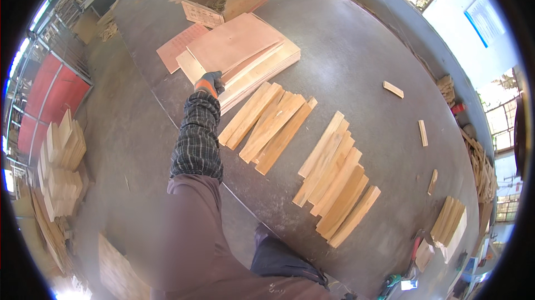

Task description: Assembling wooden slats into a board or box side using a pneumatic nail gun and a hammer.

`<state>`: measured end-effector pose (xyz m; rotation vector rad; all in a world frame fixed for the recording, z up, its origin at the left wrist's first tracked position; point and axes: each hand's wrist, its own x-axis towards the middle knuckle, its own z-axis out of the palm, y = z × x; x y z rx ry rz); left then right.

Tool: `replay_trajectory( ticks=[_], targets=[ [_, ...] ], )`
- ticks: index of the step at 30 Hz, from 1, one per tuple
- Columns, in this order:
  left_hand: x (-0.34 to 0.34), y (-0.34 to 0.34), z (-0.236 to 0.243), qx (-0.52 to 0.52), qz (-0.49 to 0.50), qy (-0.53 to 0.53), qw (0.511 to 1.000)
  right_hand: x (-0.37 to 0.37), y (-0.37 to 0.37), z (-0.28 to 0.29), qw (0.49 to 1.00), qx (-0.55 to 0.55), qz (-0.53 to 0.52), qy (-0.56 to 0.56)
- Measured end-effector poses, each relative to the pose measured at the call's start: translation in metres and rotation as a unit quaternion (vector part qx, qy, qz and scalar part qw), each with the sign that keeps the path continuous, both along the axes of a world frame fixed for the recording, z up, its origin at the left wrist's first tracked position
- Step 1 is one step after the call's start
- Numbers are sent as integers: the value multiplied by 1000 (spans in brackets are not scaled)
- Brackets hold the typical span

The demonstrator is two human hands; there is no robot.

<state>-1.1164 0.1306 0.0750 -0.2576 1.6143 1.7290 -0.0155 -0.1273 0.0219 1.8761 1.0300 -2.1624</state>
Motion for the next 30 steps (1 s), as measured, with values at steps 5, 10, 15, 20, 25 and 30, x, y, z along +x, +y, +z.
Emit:
replay_trajectory(
  ticks=[5, 10, 15, 20, 25, 30],
  targets=[
    [76, -6, -9, 252, -228, -157, 927, 19, -78, 7, 995, -15, -79, 67],
    [-27, -132, -32, 166, -200, 27, 965, 52, -145, -72, 920, 220, -176, -271],
    [132, -96, -16, 227, -176, 116, 951, -172, 14, 112, 828, 436, 32, -350],
    [343, -153, 81, 207, -327, 139, 911, -296, 89, 195, 665, 689, 159, -242],
    [506, -188, 129, 156, -439, 81, 881, -329, 115, 211, 579, 761, 221, -194],
    [607, -205, 170, 135, -577, 74, 802, -247, 99, 195, 601, 763, 175, -162]
  ],
)
